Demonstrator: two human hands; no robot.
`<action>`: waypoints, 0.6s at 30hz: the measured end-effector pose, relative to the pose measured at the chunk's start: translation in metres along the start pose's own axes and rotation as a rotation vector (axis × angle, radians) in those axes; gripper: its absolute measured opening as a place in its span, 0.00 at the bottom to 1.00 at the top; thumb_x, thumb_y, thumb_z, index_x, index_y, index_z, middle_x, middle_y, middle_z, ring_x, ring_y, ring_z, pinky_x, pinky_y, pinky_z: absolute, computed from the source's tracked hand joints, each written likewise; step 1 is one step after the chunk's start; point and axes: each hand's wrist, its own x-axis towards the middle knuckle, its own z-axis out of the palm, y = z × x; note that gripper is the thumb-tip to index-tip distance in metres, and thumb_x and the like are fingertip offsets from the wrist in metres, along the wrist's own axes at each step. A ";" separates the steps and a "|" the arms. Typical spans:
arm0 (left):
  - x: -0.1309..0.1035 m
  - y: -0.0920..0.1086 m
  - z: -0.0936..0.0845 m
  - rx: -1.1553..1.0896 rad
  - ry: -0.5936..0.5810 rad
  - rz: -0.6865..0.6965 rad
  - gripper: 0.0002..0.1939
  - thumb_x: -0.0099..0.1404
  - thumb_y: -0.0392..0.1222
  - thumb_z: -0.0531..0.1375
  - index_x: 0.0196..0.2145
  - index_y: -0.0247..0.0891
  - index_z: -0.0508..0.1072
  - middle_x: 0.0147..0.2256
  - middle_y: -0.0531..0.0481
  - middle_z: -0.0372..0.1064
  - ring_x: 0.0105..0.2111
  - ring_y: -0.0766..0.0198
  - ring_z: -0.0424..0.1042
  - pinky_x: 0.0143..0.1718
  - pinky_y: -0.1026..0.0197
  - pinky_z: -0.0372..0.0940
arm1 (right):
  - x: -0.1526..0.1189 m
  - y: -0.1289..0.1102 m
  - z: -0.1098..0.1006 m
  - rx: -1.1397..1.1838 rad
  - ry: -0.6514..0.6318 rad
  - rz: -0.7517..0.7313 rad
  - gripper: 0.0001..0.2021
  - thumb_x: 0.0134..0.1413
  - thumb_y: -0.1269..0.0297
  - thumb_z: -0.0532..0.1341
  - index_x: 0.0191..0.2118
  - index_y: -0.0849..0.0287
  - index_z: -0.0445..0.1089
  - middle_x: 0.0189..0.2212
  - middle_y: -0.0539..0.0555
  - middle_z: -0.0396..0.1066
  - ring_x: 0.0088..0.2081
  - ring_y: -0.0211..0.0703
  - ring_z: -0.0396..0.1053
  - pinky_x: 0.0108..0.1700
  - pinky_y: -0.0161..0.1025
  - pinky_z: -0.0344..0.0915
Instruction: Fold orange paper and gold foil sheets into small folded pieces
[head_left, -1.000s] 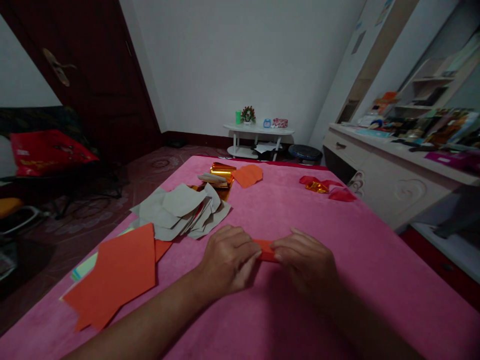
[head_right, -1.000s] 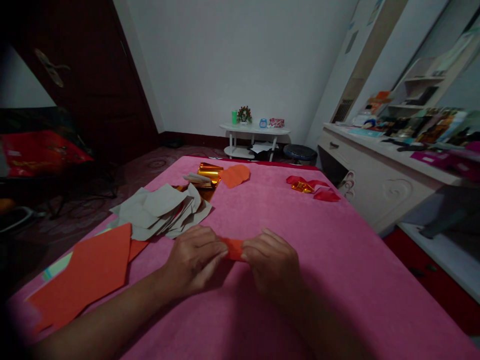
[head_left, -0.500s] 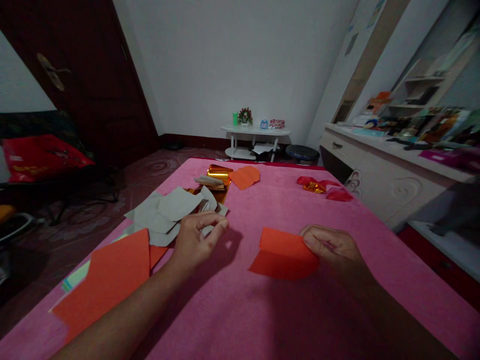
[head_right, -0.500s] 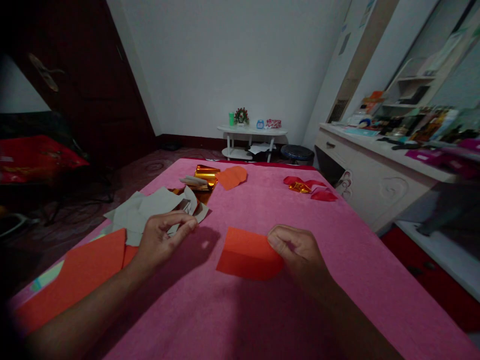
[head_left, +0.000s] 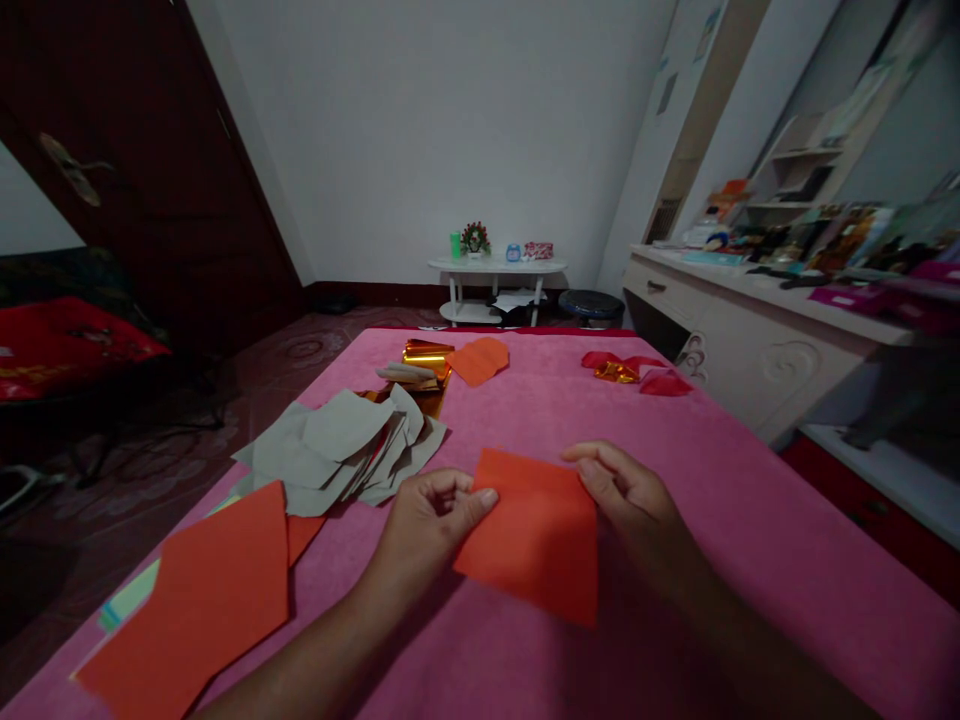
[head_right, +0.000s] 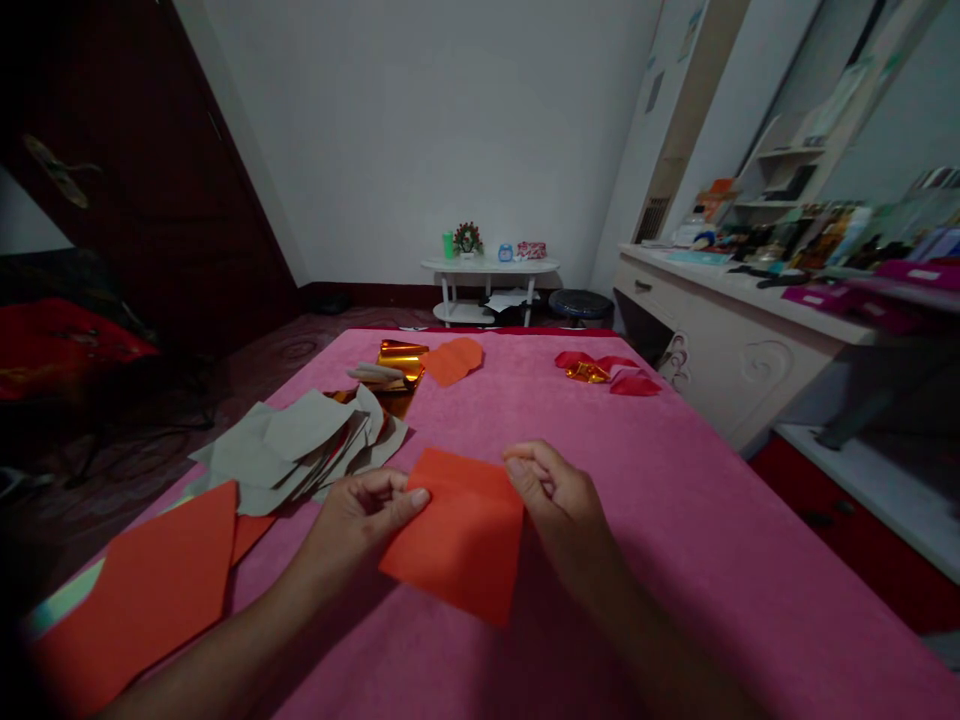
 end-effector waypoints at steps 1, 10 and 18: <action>0.002 -0.002 -0.001 -0.036 0.019 -0.005 0.17 0.53 0.50 0.66 0.24 0.33 0.69 0.20 0.54 0.65 0.20 0.71 0.61 0.22 0.68 0.55 | 0.000 0.003 0.001 0.040 0.007 0.032 0.14 0.56 0.52 0.56 0.39 0.59 0.64 0.21 0.45 0.60 0.22 0.36 0.59 0.25 0.34 0.56; 0.003 -0.018 -0.001 -0.099 0.008 0.025 0.14 0.54 0.47 0.66 0.26 0.33 0.70 0.24 0.50 0.70 0.25 0.66 0.69 0.26 0.66 0.62 | 0.001 0.013 0.011 0.274 0.101 0.051 0.19 0.45 0.58 0.65 0.43 0.59 0.64 0.24 0.47 0.66 0.24 0.37 0.65 0.26 0.33 0.61; 0.003 -0.009 0.002 -0.291 0.102 0.047 0.31 0.53 0.40 0.67 0.52 0.42 0.59 0.28 0.54 0.70 0.24 0.66 0.71 0.28 0.64 0.66 | -0.008 0.008 0.016 0.129 0.020 -0.028 0.04 0.45 0.65 0.63 0.27 0.59 0.74 0.27 0.51 0.69 0.30 0.39 0.67 0.31 0.33 0.63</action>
